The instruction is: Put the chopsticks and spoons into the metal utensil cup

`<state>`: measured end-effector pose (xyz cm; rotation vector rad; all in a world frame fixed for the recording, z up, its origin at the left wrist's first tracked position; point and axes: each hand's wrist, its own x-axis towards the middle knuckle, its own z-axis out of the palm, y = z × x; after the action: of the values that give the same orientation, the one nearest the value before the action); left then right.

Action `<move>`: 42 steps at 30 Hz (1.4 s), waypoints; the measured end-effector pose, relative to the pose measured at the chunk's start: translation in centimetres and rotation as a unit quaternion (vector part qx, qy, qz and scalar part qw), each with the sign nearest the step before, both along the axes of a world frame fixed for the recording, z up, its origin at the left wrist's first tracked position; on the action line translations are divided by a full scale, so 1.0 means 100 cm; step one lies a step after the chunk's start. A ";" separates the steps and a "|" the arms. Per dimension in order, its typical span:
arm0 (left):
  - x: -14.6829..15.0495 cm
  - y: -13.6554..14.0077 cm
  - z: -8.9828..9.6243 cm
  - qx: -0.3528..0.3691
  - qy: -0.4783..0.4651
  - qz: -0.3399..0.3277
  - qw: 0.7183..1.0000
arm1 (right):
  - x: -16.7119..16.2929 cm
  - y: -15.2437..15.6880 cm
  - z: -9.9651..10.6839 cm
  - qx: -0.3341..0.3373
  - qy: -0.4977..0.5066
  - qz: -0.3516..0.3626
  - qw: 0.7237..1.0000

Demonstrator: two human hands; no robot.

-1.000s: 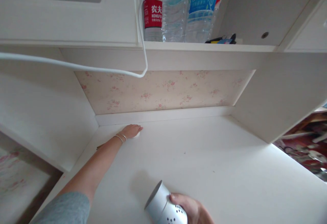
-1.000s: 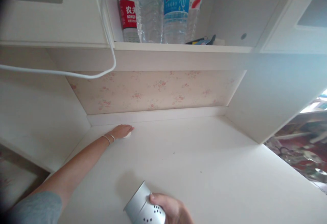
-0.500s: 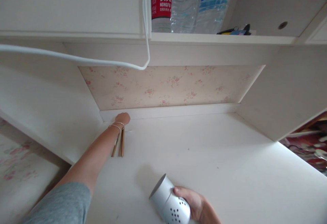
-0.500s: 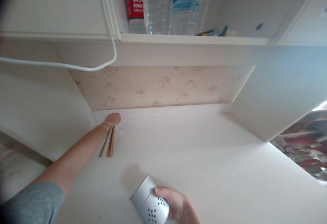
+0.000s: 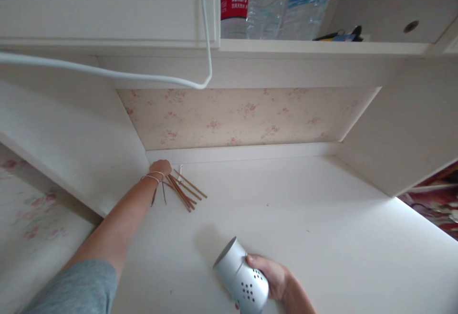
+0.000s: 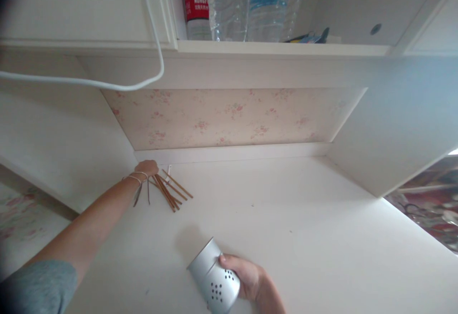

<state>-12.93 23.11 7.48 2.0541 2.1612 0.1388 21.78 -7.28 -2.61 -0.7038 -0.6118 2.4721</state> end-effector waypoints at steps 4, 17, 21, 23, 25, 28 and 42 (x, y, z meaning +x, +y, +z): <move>0.013 0.001 -0.004 -0.025 0.022 -0.037 0.999 | -0.001 0.000 0.005 0.002 0.002 -0.004 1.000; 0.071 -0.014 -0.042 0.038 -0.095 -0.282 0.954 | -0.001 -0.002 0.002 0.006 0.002 -0.034 0.999; 0.078 -0.026 -0.041 0.077 -0.094 -0.341 0.932 | -0.003 -0.001 0.006 0.032 0.022 -0.030 0.999; 0.079 -0.034 -0.036 0.099 -0.080 -0.351 0.928 | -0.004 -0.001 0.012 0.050 0.035 -0.028 0.998; 0.079 -0.044 -0.031 0.131 -0.065 -0.334 0.931 | -0.004 -0.001 0.018 0.068 0.047 -0.022 0.996; 0.075 -0.066 -0.031 0.184 -0.043 -0.262 0.946 | -0.003 -0.002 0.023 0.097 0.063 -0.022 0.993; 0.026 -0.215 -0.097 0.215 -0.104 -0.058 0.969 | -0.040 0.079 0.037 0.262 -0.165 -0.296 0.904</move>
<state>-10.36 1.57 -2.22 2.2492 2.0091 0.8343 17.78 0.66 1.09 -0.9203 -0.9678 1.5448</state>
